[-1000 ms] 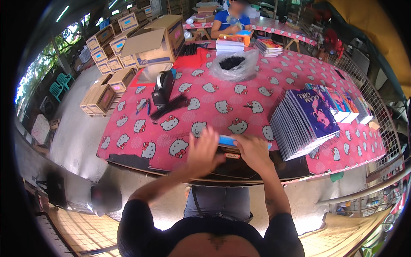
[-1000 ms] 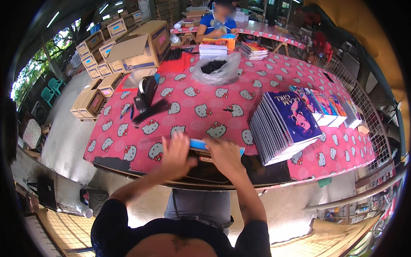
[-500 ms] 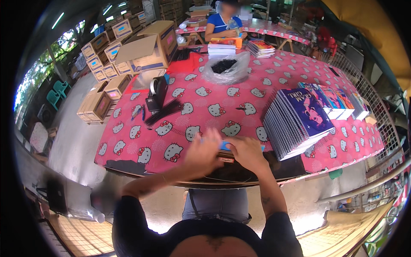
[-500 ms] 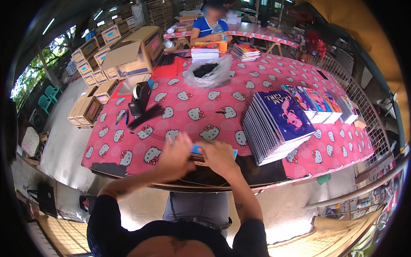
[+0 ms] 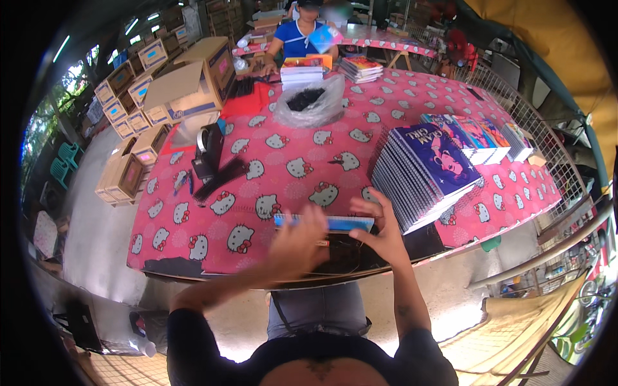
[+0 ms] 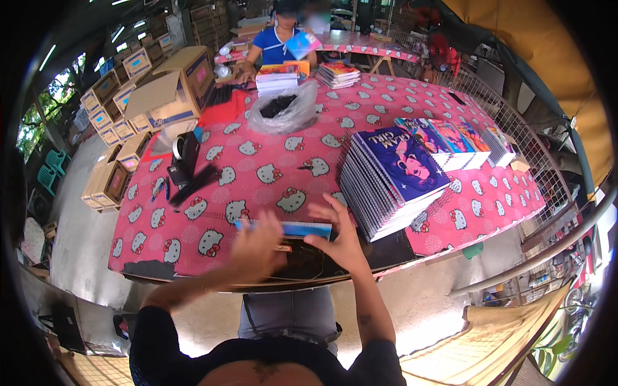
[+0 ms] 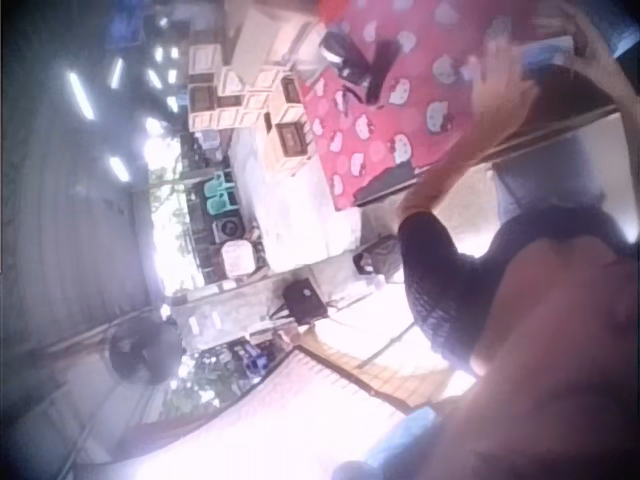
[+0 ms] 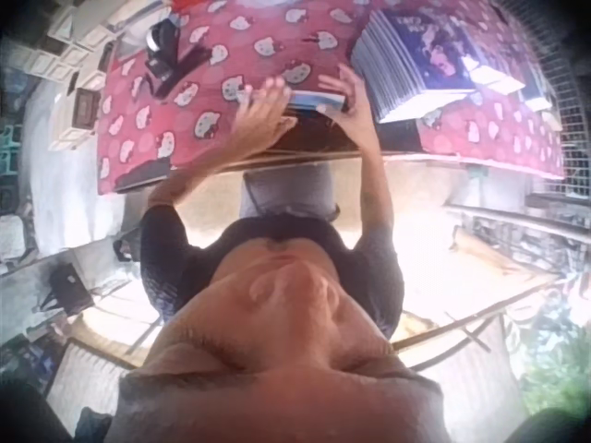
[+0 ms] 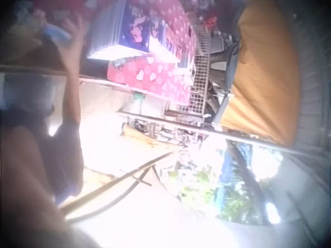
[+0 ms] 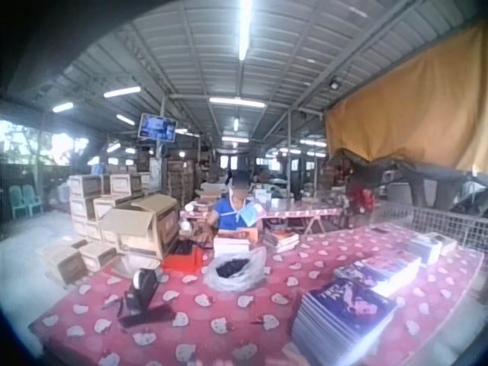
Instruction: The person is applying blue adhesive strips to the spines of books by hand and stacking the finished books on a table.
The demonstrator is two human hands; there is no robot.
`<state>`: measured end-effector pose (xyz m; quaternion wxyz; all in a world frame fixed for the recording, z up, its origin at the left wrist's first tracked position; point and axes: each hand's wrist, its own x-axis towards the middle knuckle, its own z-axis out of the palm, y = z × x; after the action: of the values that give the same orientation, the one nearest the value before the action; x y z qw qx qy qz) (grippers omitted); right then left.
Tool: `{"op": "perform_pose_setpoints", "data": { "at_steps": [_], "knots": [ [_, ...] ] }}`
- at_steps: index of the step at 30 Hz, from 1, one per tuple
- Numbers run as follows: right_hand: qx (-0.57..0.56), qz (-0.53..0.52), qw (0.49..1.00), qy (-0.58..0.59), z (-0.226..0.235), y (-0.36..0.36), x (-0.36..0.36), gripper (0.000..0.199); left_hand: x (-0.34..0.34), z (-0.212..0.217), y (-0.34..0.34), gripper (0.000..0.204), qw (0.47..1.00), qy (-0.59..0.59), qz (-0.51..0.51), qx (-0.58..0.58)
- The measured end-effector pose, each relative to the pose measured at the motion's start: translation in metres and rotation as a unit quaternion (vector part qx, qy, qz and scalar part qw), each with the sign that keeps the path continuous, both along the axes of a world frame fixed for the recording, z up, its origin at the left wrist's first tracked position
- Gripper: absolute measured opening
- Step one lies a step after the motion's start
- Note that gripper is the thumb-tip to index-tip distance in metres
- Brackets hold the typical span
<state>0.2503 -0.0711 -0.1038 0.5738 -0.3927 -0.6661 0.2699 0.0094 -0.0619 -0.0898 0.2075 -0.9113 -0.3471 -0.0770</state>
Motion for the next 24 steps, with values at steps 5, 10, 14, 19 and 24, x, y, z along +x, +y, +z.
{"op": "perform_pose_setpoints", "data": {
  "at_steps": [5,10,14,19,24],
  "knots": [
    [-0.13,-0.028,0.977,0.164,-0.052,0.004,-0.02,0.061,0.003,-0.006,0.009,0.093,0.998,0.0,-0.048,0.039],
    [-0.063,-0.043,0.983,0.17,-0.055,0.011,-0.047,0.048,0.008,0.02,0.032,0.093,0.997,-0.015,0.033,0.062],
    [-0.06,-0.045,0.981,0.179,-0.062,0.019,-0.047,0.043,0.005,0.003,0.014,0.092,0.999,-0.031,-0.017,0.01],
    [-0.135,0.107,0.957,0.233,-0.06,0.011,-0.038,0.032,-0.002,0.006,0.024,0.094,0.998,-0.03,-0.052,-0.01],
    [-0.143,0.063,0.986,0.06,-0.05,0.007,-0.035,0.021,-0.006,0.017,0.063,0.093,0.983,-0.125,0.032,0.131]
  ]
}}
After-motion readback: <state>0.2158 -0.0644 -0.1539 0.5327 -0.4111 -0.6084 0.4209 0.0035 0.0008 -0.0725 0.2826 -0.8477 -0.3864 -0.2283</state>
